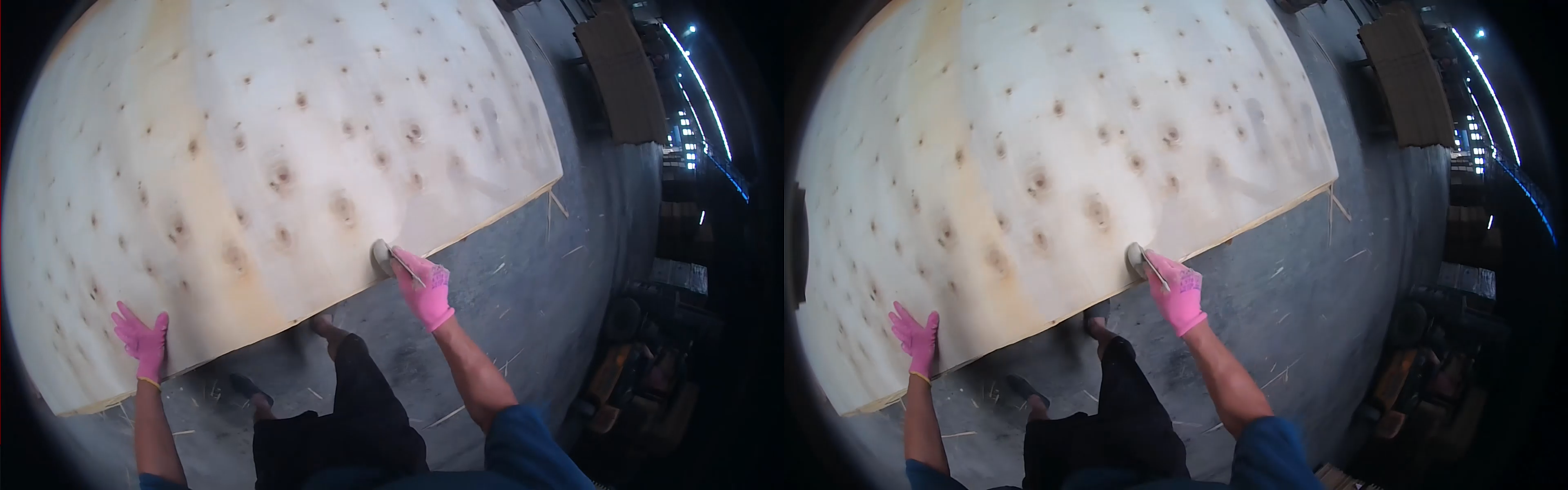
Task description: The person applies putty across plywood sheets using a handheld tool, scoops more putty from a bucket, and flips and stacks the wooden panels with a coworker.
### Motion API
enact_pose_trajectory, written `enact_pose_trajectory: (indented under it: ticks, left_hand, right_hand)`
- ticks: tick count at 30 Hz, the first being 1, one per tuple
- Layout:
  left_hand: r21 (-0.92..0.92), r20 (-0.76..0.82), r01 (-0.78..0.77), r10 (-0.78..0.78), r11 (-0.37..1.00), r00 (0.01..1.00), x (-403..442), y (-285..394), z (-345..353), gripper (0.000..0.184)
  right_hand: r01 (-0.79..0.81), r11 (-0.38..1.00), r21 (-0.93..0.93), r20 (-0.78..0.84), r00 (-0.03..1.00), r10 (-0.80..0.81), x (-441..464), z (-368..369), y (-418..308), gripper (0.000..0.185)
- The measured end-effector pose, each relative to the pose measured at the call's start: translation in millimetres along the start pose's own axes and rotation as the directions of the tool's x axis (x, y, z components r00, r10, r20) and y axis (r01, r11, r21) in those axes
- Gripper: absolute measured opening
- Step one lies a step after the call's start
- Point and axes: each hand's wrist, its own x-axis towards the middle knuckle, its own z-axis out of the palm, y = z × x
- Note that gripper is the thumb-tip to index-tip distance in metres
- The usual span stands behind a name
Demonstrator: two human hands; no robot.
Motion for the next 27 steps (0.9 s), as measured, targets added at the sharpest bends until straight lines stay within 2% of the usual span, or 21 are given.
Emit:
enact_pose_trajectory:
  ticks: [1,4,5,8,9,12,13,14,15,16,19,21,22,23,24,26,27]
  left_hand:
    - [-0.019,0.007,0.000,0.000,1.000,1.000,-3,4,-3,0.123]
    - [-0.087,0.043,0.013,-0.009,0.996,0.999,-12,13,-12,0.124]
    - [-0.097,0.060,0.021,-0.015,0.995,0.998,-15,16,-16,0.124]
    - [-0.128,0.076,0.028,-0.018,0.991,0.997,-13,24,-20,0.126]
    - [-0.137,0.083,0.035,-0.024,0.990,0.996,-15,24,-19,0.126]
    - [-0.151,0.118,0.039,-0.021,0.988,0.993,-16,25,-24,0.128]
    - [-0.166,0.134,0.045,-0.023,0.985,0.991,-16,27,-28,0.128]
    - [-0.179,0.150,0.054,-0.027,0.982,0.988,-17,28,-30,0.128]
    - [-0.190,0.166,0.060,-0.028,0.980,0.986,-17,29,-36,0.128]
    - [-0.215,0.170,0.066,-0.029,0.974,0.985,-17,31,-40,0.128]
    - [-0.247,0.197,0.089,-0.040,0.965,0.980,-22,35,-49,0.129]
    - [-0.228,0.207,0.092,-0.044,0.969,0.977,-20,37,-51,0.129]
    - [-0.231,0.206,0.093,-0.045,0.968,0.978,-17,39,-51,0.129]
    - [-0.234,0.209,0.101,-0.052,0.967,0.977,-17,41,-52,0.129]
    - [-0.232,0.216,0.108,-0.057,0.967,0.975,-20,40,-51,0.129]
    - [-0.202,0.219,0.101,-0.056,0.974,0.974,-22,32,-53,0.129]
    - [-0.210,0.209,0.089,-0.044,0.974,0.977,-19,38,-52,0.129]
  right_hand:
    - [-0.029,0.999,0.043,-0.028,0.999,0.031,-6,12,-21,0.023]
    - [0.057,0.995,0.080,0.048,0.997,-0.061,20,51,-74,0.022]
    - [0.092,0.985,0.143,0.089,0.990,-0.105,19,57,-85,0.027]
    - [0.219,0.970,-0.105,0.196,0.961,-0.196,-38,52,-94,0.038]
    - [0.259,0.963,-0.069,0.180,0.953,-0.244,-54,53,-102,0.045]
    - [0.271,0.962,-0.038,0.144,0.954,-0.263,-64,82,-138,0.044]
    - [0.119,0.993,0.002,0.210,0.971,-0.117,-53,92,-147,0.033]
    - [-0.111,0.962,0.251,0.188,0.980,0.064,-38,99,-147,0.030]
    - [-0.319,0.816,0.483,0.217,0.946,0.241,-20,110,-142,0.027]
    - [-0.482,0.573,0.662,0.299,0.872,0.388,1,122,-136,0.025]
    - [-0.277,0.499,0.821,0.171,0.953,0.249,79,143,-99,0.025]
    - [-0.282,0.666,0.691,0.197,0.959,0.203,139,124,-98,0.026]
    - [-0.333,0.822,0.463,0.278,0.935,0.222,167,95,-115,0.027]
    - [-0.342,0.919,0.196,0.353,0.899,0.260,182,81,-126,0.027]
    - [-0.150,0.983,0.102,0.298,0.948,0.114,183,87,-132,0.026]
    - [0.206,0.971,-0.123,0.230,0.957,-0.174,173,109,-149,0.024]
    - [0.325,0.943,-0.070,0.094,0.943,-0.318,156,124,-143,0.022]
